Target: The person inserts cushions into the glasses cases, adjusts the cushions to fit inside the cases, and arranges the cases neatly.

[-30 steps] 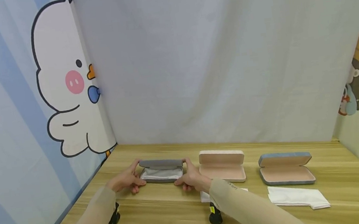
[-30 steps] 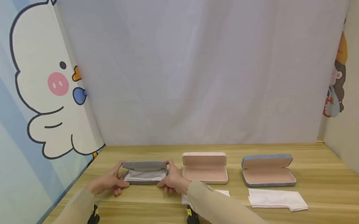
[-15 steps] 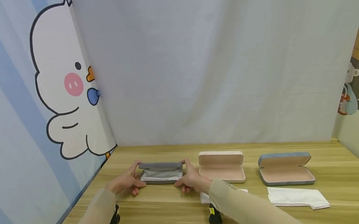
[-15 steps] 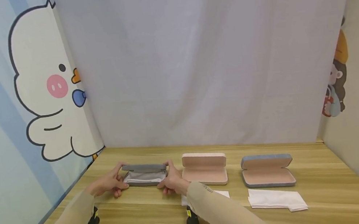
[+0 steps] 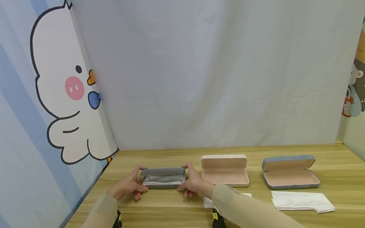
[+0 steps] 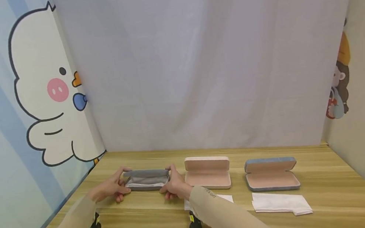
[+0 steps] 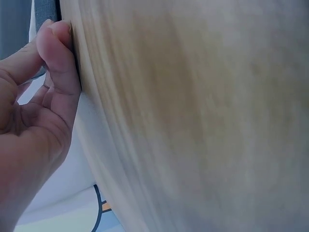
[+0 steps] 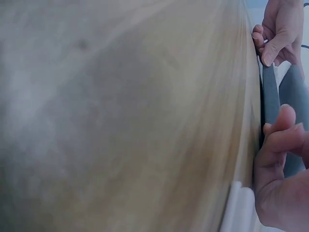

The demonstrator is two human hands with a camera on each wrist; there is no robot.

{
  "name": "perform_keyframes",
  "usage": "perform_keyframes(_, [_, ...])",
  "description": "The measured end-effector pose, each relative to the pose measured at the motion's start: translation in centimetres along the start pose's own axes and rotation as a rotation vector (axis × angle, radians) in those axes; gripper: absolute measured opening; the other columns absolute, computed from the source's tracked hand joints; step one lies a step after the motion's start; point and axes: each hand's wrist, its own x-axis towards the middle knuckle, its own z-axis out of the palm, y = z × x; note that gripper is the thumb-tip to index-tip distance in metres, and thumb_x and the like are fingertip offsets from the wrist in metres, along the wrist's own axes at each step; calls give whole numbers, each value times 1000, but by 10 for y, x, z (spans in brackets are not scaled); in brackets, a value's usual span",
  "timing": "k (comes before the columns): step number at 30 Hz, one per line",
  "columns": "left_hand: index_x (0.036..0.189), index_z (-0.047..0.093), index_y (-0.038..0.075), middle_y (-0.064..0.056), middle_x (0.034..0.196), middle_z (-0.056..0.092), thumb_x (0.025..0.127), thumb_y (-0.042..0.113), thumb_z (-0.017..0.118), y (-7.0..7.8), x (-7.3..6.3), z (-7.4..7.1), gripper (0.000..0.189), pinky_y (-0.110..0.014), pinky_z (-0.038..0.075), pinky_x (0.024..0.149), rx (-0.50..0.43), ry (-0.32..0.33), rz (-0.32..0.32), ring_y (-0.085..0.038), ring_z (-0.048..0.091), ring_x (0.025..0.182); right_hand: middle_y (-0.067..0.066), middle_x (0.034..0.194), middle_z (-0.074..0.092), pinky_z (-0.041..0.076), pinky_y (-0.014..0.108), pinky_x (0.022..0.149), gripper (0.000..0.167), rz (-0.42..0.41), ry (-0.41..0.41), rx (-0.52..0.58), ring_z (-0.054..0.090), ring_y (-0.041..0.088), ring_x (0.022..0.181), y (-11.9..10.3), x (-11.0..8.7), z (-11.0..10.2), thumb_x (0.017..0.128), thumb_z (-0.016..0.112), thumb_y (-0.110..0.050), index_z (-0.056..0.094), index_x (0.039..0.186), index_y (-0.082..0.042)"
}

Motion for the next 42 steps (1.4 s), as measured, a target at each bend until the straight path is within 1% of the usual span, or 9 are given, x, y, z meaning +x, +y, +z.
perform_keyframes(6, [142, 19, 9, -10, 75, 49, 95, -2, 54, 2, -1, 1, 59, -24, 51, 47, 19, 3, 26, -11, 53, 48, 15, 65, 55, 37, 19, 32, 63, -32, 13, -11, 50, 11, 36, 0, -2, 2, 80, 63, 15, 30, 128, -8])
perform_keyframes(14, [143, 17, 10, -10, 73, 51, 92, -4, 56, 5, -3, 6, 66, -25, 52, 47, 53, 26, 17, -12, 55, 49, 17, 57, 57, 40, 20, 31, 72, -49, 12, -102, 49, 11, 34, -3, -5, 3, 78, 64, 13, 28, 137, -6])
perform_keyframes(21, [145, 13, 14, -9, 61, 53, 81, -11, 60, 27, -7, 14, 83, -25, 48, 41, 184, 95, -99, -13, 51, 43, 18, 52, 58, 39, 23, 30, 83, -147, 18, -282, 45, 10, 29, -9, -15, 5, 83, 70, -4, 21, 149, -8])
perform_keyframes(23, [145, 15, 15, -10, 60, 54, 80, -11, 60, 34, -8, 15, 83, -27, 49, 41, 224, 130, -107, -14, 52, 42, 22, 54, 58, 39, 25, 30, 81, -164, 11, -293, 44, 11, 29, -11, -18, 5, 85, 70, -9, 21, 149, -11])
perform_keyframes(26, [147, 19, 14, -13, 62, 55, 84, -7, 61, 44, -10, 19, 78, -33, 54, 43, 247, 158, -74, -15, 54, 42, 28, 62, 61, 42, 29, 31, 77, -193, 5, -308, 45, 12, 30, -14, -24, 2, 87, 70, -13, 23, 148, -12])
perform_keyframes(27, [147, 21, 15, -15, 64, 55, 85, -5, 62, 46, -10, 21, 77, -35, 55, 44, 239, 161, -62, -16, 55, 43, 30, 66, 62, 44, 31, 32, 75, -203, 2, -310, 45, 12, 30, -15, -25, 1, 87, 70, -14, 25, 148, -12])
perform_keyframes(33, [149, 22, 17, -25, 85, 59, 92, 9, 63, 61, -10, 38, 71, -46, 59, 55, 124, 71, 13, -21, 63, 52, 27, 79, 61, 51, 36, 37, 65, -246, -26, -265, 53, 13, 35, -19, -38, -16, 88, 70, -19, 35, 142, -13])
perform_keyframes(37, [147, 27, 20, -25, 89, 61, 92, 14, 65, 72, -7, 56, 67, -44, 60, 57, 31, 29, 29, -25, 67, 59, 31, 85, 60, 50, 36, 37, 61, -258, -39, -248, 52, 13, 36, -19, -47, -29, 89, 69, -23, 37, 142, -15])
perform_keyframes(42, [146, 30, 18, -22, 88, 63, 92, 16, 65, 82, -5, 80, 65, -39, 60, 55, -42, -14, 60, -23, 67, 59, 26, 79, 61, 46, 30, 33, 57, -259, -26, -252, 50, 11, 34, -14, -62, -43, 89, 68, -21, 41, 139, -13])
